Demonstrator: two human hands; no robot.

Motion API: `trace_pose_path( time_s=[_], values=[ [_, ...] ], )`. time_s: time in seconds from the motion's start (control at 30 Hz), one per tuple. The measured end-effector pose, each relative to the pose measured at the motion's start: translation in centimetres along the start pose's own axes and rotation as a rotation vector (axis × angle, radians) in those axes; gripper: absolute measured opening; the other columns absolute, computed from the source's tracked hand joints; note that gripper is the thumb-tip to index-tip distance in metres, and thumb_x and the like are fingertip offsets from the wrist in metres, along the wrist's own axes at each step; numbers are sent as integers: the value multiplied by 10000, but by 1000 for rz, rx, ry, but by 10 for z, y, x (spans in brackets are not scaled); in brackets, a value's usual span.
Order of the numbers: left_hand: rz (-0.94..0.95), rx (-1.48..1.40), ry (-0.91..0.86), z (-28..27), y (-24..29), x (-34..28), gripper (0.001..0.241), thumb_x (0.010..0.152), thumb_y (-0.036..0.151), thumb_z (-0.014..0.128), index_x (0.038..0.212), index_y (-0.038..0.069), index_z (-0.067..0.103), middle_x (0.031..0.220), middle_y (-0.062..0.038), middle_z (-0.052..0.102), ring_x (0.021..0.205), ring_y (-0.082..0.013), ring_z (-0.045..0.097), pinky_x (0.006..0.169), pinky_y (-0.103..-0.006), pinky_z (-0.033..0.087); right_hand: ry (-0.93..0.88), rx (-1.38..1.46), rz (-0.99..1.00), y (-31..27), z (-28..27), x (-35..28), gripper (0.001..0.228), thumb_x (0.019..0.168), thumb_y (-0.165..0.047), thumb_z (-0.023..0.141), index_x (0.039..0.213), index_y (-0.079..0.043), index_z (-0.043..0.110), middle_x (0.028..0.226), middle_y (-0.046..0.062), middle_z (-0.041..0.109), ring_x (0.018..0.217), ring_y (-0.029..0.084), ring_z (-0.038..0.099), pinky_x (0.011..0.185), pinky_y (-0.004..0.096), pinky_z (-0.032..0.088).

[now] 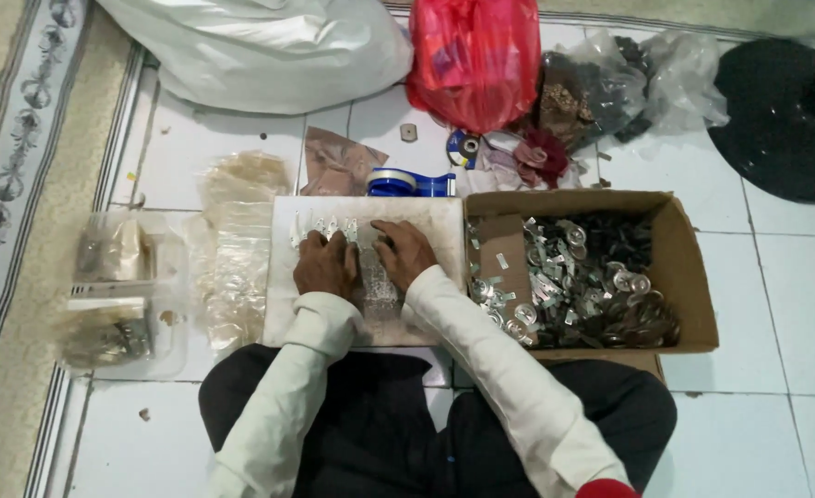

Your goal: Arranging small metal decorative components from a cardboard box onto a white template board while sitting on the floor.

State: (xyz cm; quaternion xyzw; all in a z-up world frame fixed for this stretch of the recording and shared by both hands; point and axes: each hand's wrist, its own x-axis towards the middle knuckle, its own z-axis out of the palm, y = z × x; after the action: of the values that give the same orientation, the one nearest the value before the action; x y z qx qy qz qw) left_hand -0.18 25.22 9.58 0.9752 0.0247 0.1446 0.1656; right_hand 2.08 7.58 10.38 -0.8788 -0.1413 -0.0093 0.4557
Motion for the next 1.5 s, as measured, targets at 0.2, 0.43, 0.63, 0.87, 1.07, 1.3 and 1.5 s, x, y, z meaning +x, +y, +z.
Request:
trace_pose_path(
  time_s=[0.2,0.43,0.63,0.87,1.07,1.3,1.5],
  values=[
    [211,-64,225,-1,48,-6,122,975,293,718,1031,186,707,935,-60,582,861,-269,681,657,-332,606,95,-46,77,49,-136,-54,239,894,-40,747,1115,-119,795,873,159,715,831,365,733,698,421,611],
    [590,-341,-212,42,154,-24,80,896,104,712,934,170,736,1004,-59,682,836,-361,723,608,-476,616,-113,-80,305,145,-187,-129,184,803,-159,842,983,-149,805,898,137,774,808,351,739,693,452,596],
    [860,142,-400,112,197,-15,133,797,88,749,698,176,738,750,-28,735,678,-263,702,512,-387,561,-468,-521,308,156,-133,-131,213,821,-183,720,1007,-263,787,1032,32,760,1029,320,736,890,478,625],
    [848,254,-659,140,200,-6,114,851,65,681,779,113,755,749,-97,767,668,-266,741,542,-378,583,-473,-862,-198,163,-94,-125,189,873,-169,630,802,-173,805,732,68,746,709,258,737,618,376,584],
    [841,536,-691,159,211,-18,176,897,140,614,803,229,733,777,10,764,732,-206,730,582,-374,533,-619,-973,-200,191,-97,-129,294,879,-172,542,728,-180,794,666,92,737,648,255,724,572,379,569],
    [827,567,-769,157,216,-11,245,946,164,557,845,270,753,844,53,795,799,-159,744,656,-341,509,-673,-804,148,236,-102,-135,295,792,-372,752,996,-158,770,1017,92,668,993,329,713,817,515,616],
    [613,235,-831,134,218,-2,223,898,300,671,1018,123,734,955,-113,796,866,-290,776,698,-427,606,-566,-296,422,192,-158,-129,186,814,-343,779,995,-303,790,1069,38,785,1129,346,707,965,519,572]
  ],
)
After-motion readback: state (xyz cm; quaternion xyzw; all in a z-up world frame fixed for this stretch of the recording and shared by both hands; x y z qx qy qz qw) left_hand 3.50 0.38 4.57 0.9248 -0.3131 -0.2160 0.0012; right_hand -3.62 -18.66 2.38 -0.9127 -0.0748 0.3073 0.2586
